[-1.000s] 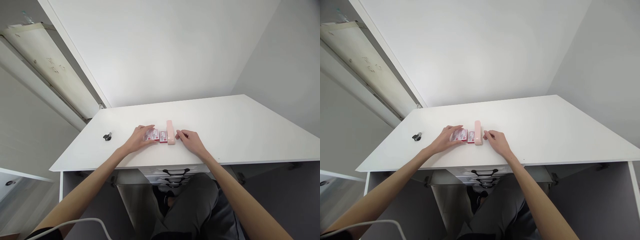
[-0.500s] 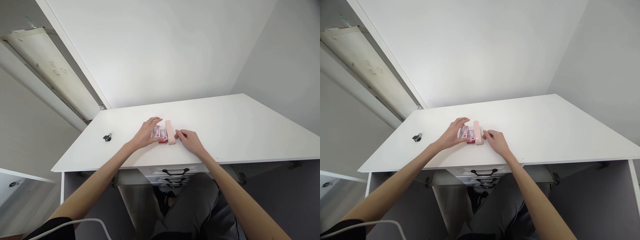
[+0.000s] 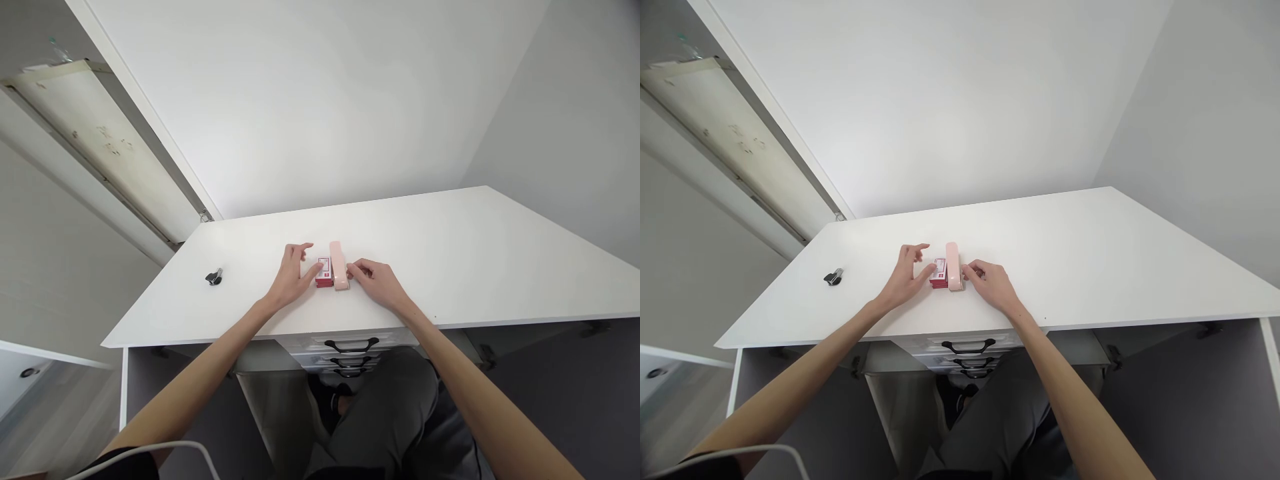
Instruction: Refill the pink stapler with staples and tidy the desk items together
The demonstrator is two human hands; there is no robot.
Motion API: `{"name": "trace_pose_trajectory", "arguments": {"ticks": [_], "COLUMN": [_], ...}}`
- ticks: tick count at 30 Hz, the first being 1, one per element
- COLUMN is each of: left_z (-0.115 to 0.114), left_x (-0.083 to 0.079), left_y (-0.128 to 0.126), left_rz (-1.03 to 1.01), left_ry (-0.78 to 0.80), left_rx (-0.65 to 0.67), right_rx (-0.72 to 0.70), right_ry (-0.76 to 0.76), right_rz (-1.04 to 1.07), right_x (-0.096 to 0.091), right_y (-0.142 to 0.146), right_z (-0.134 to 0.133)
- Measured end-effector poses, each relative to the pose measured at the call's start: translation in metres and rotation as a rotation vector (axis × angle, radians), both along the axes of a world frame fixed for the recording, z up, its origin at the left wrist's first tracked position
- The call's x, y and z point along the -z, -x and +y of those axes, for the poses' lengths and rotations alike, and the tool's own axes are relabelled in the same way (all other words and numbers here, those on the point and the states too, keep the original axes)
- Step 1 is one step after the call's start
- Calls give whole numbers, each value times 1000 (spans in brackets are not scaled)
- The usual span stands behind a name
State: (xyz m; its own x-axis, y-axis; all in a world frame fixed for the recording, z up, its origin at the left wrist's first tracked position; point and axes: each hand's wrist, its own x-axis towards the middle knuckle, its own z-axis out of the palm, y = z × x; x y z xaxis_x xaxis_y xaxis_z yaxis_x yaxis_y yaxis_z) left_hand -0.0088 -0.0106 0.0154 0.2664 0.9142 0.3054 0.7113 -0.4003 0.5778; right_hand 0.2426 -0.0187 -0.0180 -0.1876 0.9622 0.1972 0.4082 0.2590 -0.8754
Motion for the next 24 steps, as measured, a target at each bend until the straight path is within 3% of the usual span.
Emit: {"name": "trace_pose_trajectory", "arguments": {"ticks": [5, 12, 15, 18, 21, 24], "left_z": [-3, -2, -3, -3, -5, -11], "left_x": [7, 7, 6, 5, 3, 0], "left_y": [10, 5, 10, 34, 80, 135], "left_rz": [-113, -170, -153, -48, 237, 458], "left_ry": [289, 325, 226, 13, -223, -288], "left_rx": [-54, -36, -65, -173, -263, -455], "right_rx": [-22, -41, -30, -13, 1, 8], "right_ry": [11, 9, 4, 12, 35, 47], "right_rz": [-6, -40, -28, -9, -3, -4], "right_x": [0, 2, 2, 2, 4, 4], "right_y": [0, -1, -1, 0, 0, 1], "right_z": [-1, 0, 0, -1, -1, -1]}}
